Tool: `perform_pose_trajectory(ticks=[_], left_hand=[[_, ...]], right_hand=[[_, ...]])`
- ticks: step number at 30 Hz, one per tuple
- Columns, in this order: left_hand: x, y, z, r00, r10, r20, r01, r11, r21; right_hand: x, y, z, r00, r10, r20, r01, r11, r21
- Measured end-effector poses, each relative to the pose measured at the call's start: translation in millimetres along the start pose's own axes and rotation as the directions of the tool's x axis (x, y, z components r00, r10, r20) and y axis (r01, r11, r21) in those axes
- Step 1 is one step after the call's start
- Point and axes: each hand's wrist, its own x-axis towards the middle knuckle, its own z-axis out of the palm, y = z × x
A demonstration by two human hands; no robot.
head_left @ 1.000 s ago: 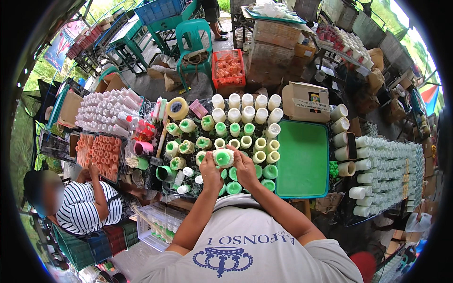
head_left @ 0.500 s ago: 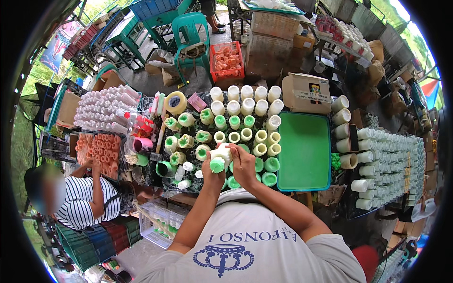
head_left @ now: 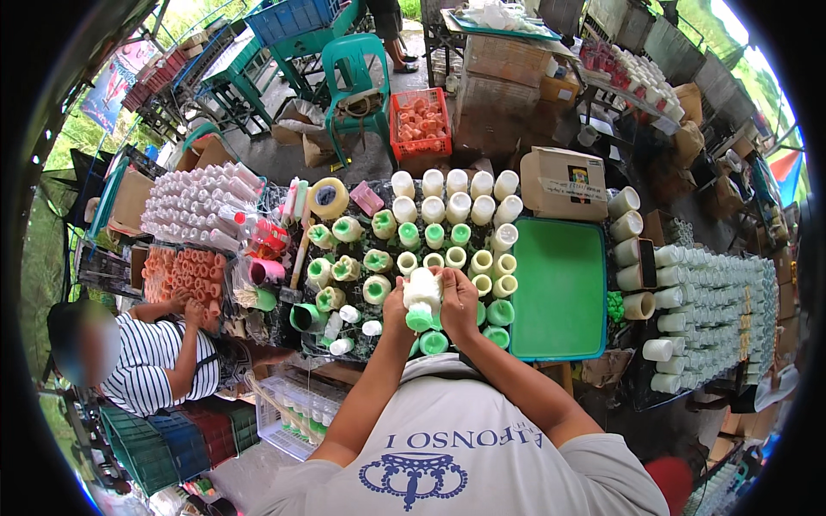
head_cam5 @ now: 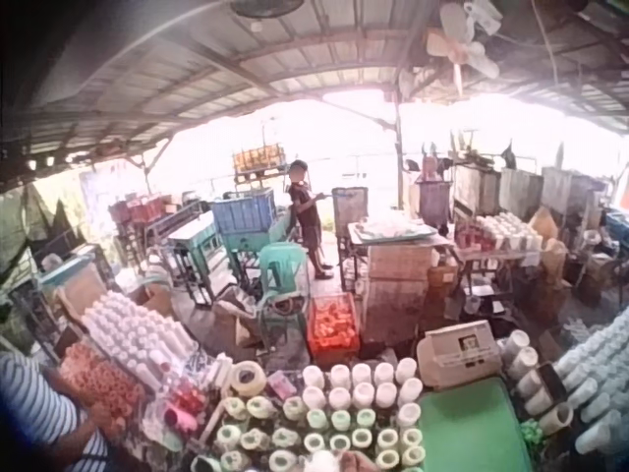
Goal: The person repeatedly picks up white cylindrical candle bodies and green circular wick holders, then presses the wick holder into the top of each candle. The person handles the items one at a time and places the assembled candles back into a tray.
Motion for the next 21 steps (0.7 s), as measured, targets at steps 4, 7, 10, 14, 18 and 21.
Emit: perform_pose_trajectory(ticks=[4, 7, 10, 14, 18, 21], left_hand=[[7.2, -3.2, -3.6, 0.998, -0.037, 0.052, 0.042, 0.994, -0.104], [11.5, -11.8, -24.5, 0.951, -0.058, 0.305, 0.118, 0.976, -0.181], [10.4, -18.8, -40.1, 0.915, 0.128, 0.382, -0.212, 0.959, 0.186], [-14.8, -8.5, -12.0, 0.848, 0.315, 0.426, -0.529, 0.548, 0.648], [-50.2, 23.7, 31.6, 0.963, 0.064, 0.263, -0.104, 0.984, 0.144], [-58.3, 32.7, 37.5, 0.923, -0.063, 0.380, -0.007, 0.983, 0.182]], right_hand=[[-0.7, 0.9, -0.2, 0.996, 0.073, 0.056, -0.079, 0.990, 0.115], [1.4, -5.9, -2.0, 0.986, 0.132, 0.103, -0.150, 0.971, 0.188], [2.4, 3.4, -2.2, 0.985, 0.139, 0.100, -0.155, 0.971, 0.182], [14.7, 11.2, -14.4, 0.990, 0.058, 0.125, -0.047, 0.995, -0.089], [38.2, 4.5, -31.8, 0.934, 0.156, 0.323, -0.128, 0.986, -0.108], [44.8, -9.1, -35.5, 0.874, 0.157, 0.461, -0.050, 0.970, -0.237]])
